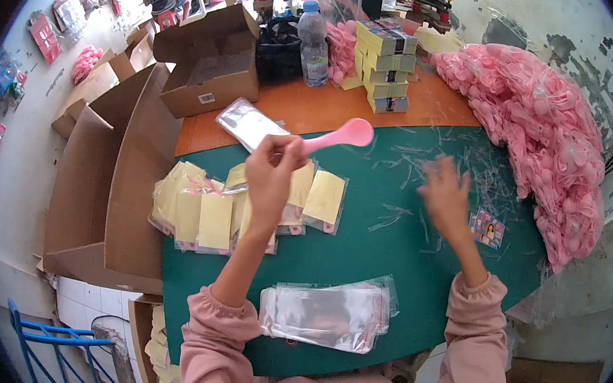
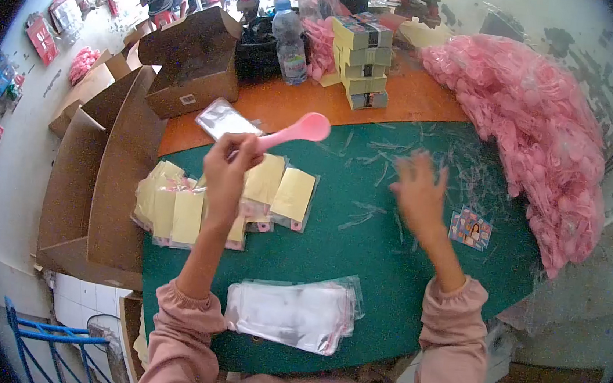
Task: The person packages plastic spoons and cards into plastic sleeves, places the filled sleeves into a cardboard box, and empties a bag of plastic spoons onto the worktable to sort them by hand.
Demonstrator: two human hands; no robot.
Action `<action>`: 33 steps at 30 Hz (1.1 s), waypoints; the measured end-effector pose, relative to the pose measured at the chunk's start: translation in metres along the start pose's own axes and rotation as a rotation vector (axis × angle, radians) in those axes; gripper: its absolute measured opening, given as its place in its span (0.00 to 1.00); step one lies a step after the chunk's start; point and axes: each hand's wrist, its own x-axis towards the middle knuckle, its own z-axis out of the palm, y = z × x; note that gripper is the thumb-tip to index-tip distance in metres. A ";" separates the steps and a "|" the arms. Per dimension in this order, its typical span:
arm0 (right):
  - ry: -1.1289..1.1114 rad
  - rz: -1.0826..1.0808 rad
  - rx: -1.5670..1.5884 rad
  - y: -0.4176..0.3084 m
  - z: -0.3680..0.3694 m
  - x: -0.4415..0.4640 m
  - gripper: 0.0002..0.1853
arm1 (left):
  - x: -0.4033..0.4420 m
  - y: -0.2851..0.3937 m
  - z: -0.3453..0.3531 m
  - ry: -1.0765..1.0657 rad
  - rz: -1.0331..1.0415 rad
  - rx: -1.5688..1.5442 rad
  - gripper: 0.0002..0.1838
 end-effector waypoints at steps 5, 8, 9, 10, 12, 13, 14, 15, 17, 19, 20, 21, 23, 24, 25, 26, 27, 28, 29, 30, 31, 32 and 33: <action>-0.252 -0.489 0.324 -0.035 0.022 -0.018 0.25 | 0.004 0.020 -0.027 0.115 0.024 -0.134 0.08; -0.279 -0.458 0.216 -0.003 0.039 0.004 0.23 | 0.004 0.031 -0.039 0.175 0.029 -0.142 0.08; -0.267 -0.365 0.151 0.018 0.044 0.018 0.23 | 0.005 0.036 -0.042 0.203 0.041 -0.123 0.08; -0.282 -0.284 0.102 0.037 0.049 0.027 0.23 | 0.005 0.040 -0.046 0.200 0.059 -0.118 0.09; -0.303 -0.102 -0.028 0.084 0.059 0.046 0.23 | 0.007 0.043 -0.054 0.222 0.069 -0.122 0.09; -0.310 -0.001 -0.105 0.109 0.064 0.052 0.23 | 0.006 0.046 -0.055 0.246 0.073 -0.124 0.09; -0.299 0.087 -0.082 0.135 0.068 0.055 0.22 | 0.006 0.051 -0.054 0.285 0.086 -0.132 0.09; -0.287 0.175 -0.057 0.153 0.070 0.059 0.20 | 0.006 0.053 -0.055 0.283 0.091 -0.132 0.09; -0.226 0.237 0.031 0.171 0.068 0.073 0.18 | 0.006 0.055 -0.058 0.306 0.103 -0.119 0.09; -0.174 0.293 0.109 0.163 0.059 0.080 0.16 | 0.007 0.058 -0.058 0.302 0.118 -0.125 0.09; -0.034 0.178 0.126 0.143 0.058 0.086 0.13 | 0.007 0.059 -0.057 0.294 0.132 -0.129 0.09; 0.109 0.065 0.144 0.114 0.053 0.093 0.11 | 0.007 0.059 -0.055 0.293 0.131 -0.130 0.09; 0.158 -0.078 0.144 0.038 0.038 0.089 0.13 | 0.008 0.059 -0.049 0.280 0.124 -0.143 0.09; 0.091 -0.191 0.221 0.004 0.029 0.087 0.16 | 0.007 0.059 -0.048 0.277 0.124 -0.141 0.09; 0.008 -0.251 0.240 -0.023 0.037 0.087 0.19 | 0.006 0.058 -0.048 0.260 0.129 -0.139 0.09; 0.065 -0.360 0.276 -0.049 0.049 0.085 0.20 | 0.005 0.058 -0.047 0.244 0.134 -0.139 0.09; 0.122 -0.470 0.311 -0.063 0.061 0.084 0.20 | 0.004 0.058 -0.047 0.243 0.135 -0.138 0.09; 0.124 -0.467 0.312 -0.063 0.076 0.087 0.20 | 0.004 0.058 -0.049 0.249 0.143 -0.110 0.09; 0.082 -0.496 0.282 -0.061 0.090 0.090 0.20 | 0.005 0.059 -0.050 0.253 0.152 -0.082 0.10; 0.037 -0.525 0.253 -0.059 0.097 0.091 0.20 | 0.006 0.061 -0.050 0.249 0.151 -0.080 0.10; -0.018 -0.422 0.166 -0.044 0.091 0.097 0.20 | 0.006 0.063 -0.051 0.267 0.152 -0.064 0.10; -0.075 -0.323 0.077 -0.016 0.086 0.106 0.20 | 0.005 0.063 -0.051 0.288 0.151 -0.051 0.10; 0.036 -0.236 0.026 0.023 0.107 0.109 0.20 | 0.005 0.062 -0.053 0.290 0.146 -0.049 0.10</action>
